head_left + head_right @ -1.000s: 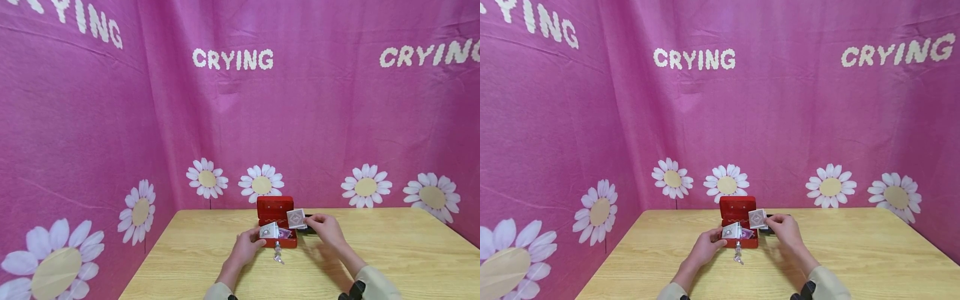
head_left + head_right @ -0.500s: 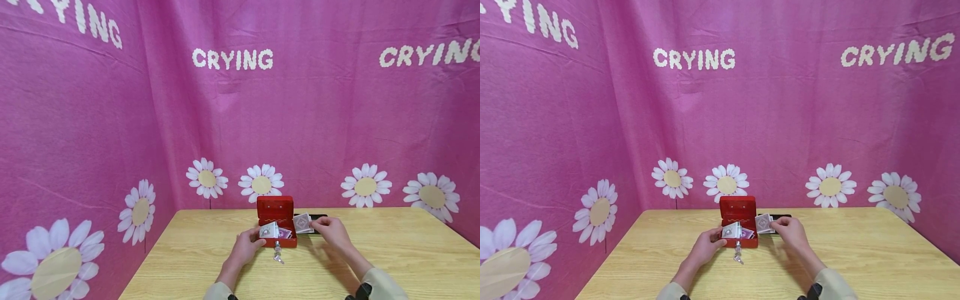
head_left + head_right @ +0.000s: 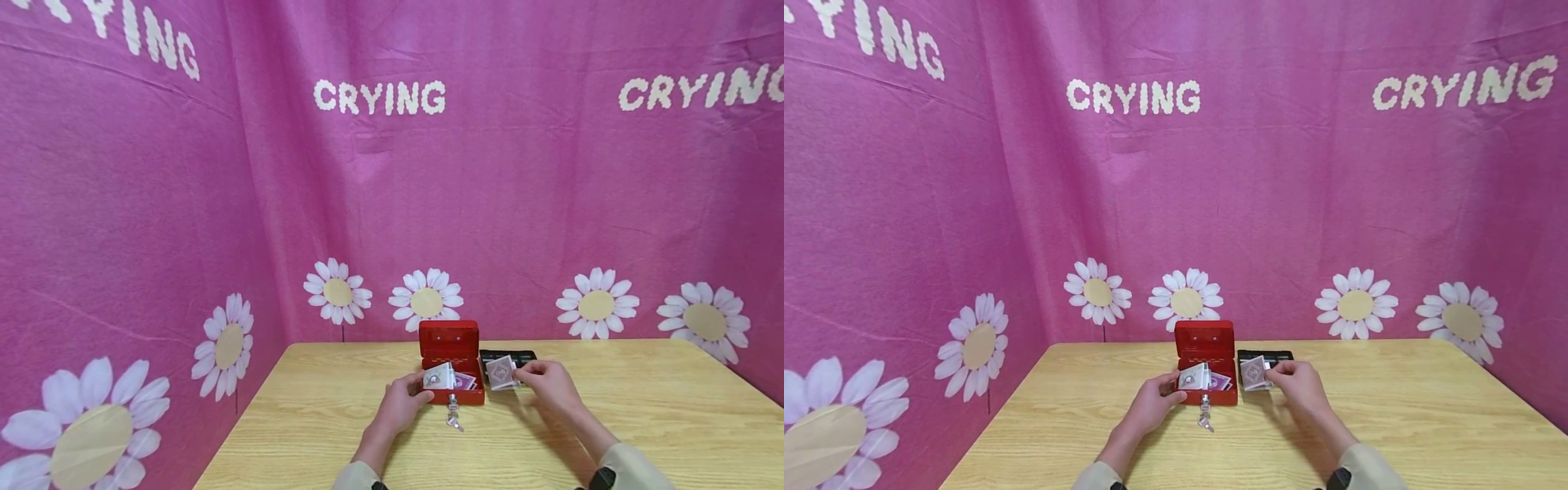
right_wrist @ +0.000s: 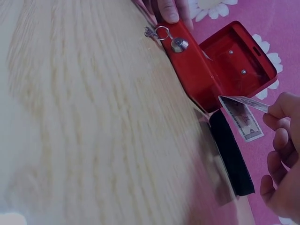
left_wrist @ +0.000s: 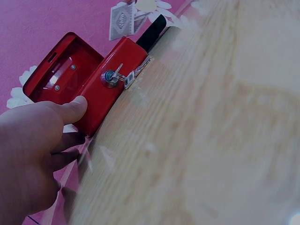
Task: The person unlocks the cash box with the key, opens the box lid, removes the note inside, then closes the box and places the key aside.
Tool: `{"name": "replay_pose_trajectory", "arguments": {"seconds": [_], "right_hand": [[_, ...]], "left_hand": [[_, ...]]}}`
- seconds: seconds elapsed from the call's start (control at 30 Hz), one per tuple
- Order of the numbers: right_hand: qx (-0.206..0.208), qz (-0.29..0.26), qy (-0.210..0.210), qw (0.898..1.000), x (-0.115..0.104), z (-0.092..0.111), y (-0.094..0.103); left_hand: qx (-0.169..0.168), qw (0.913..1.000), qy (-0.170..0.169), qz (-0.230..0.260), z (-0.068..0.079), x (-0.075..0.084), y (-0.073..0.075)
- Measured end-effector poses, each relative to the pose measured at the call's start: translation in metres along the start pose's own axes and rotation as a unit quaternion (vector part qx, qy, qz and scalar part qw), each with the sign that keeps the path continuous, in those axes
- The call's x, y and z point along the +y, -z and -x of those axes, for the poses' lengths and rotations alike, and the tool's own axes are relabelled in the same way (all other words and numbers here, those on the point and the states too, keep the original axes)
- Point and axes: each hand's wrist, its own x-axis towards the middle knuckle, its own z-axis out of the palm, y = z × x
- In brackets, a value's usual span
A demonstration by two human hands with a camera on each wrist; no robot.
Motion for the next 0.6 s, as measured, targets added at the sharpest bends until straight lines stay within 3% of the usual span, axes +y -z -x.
{"name": "replay_pose_trajectory", "arguments": {"seconds": [0.6], "right_hand": [[-0.032, 0.003, -0.025, 0.999, 0.014, 0.001, -0.005]], "left_hand": [[0.001, 1.0000, 0.005, -0.001, 0.000, -0.001, 0.000]]}}
